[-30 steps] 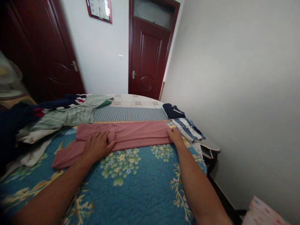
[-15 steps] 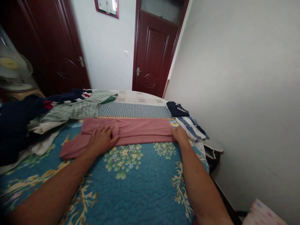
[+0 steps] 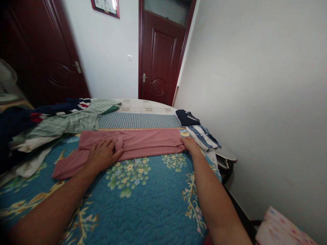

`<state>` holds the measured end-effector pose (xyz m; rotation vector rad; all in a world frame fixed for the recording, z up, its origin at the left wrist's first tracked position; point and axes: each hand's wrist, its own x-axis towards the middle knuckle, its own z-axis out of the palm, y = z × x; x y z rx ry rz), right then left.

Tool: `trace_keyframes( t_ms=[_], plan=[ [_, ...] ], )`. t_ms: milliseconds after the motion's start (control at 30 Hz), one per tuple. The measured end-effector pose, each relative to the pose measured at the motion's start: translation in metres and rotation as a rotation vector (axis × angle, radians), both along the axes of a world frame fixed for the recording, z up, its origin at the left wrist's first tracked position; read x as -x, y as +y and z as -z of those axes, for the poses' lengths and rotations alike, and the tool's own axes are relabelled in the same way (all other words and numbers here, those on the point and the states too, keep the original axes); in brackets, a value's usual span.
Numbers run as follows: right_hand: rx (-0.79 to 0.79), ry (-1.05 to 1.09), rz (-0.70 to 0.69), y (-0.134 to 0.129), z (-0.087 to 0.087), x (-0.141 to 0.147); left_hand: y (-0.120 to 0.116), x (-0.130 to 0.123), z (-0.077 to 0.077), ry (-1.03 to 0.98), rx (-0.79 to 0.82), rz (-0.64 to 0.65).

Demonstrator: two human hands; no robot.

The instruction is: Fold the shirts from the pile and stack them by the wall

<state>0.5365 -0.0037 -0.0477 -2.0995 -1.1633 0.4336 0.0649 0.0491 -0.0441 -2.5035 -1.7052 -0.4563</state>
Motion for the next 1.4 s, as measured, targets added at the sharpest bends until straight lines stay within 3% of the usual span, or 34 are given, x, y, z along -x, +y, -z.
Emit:
trace_keyframes(
  t_ms=[167, 300, 500, 700, 1033, 1200, 1333, 1400],
  plan=[
    [-0.156, 0.169, 0.041, 0.006, 0.006, 0.003, 0.001, 0.0, 0.0, -0.012, -0.003, -0.001],
    [-0.188, 0.276, 0.059, 0.004, 0.005, 0.005, 0.002, 0.0, 0.002, 0.007, -0.005, -0.004],
    [0.046, -0.076, 0.004, -0.002, -0.004, -0.001, 0.004, 0.001, 0.004, 0.007, -0.008, -0.007],
    [0.132, -0.13, 0.003, -0.005, -0.014, -0.005, 0.006, 0.001, 0.006, 0.013, -0.021, 0.0],
    [-0.11, 0.4, 0.039, -0.006, -0.013, 0.008, 0.008, 0.003, 0.008, 0.024, -0.03, 0.006],
    [-0.017, 0.131, 0.041, -0.01, -0.021, 0.006, 0.009, 0.003, 0.009, 0.028, -0.029, 0.007],
    [0.17, -0.154, 0.015, -0.016, -0.033, 0.0, 0.012, 0.003, 0.011, 0.022, -0.021, 0.003],
    [0.261, -0.124, 0.012, -0.02, -0.037, -0.001, 0.012, 0.004, 0.011, 0.016, -0.017, 0.002]
  ],
)
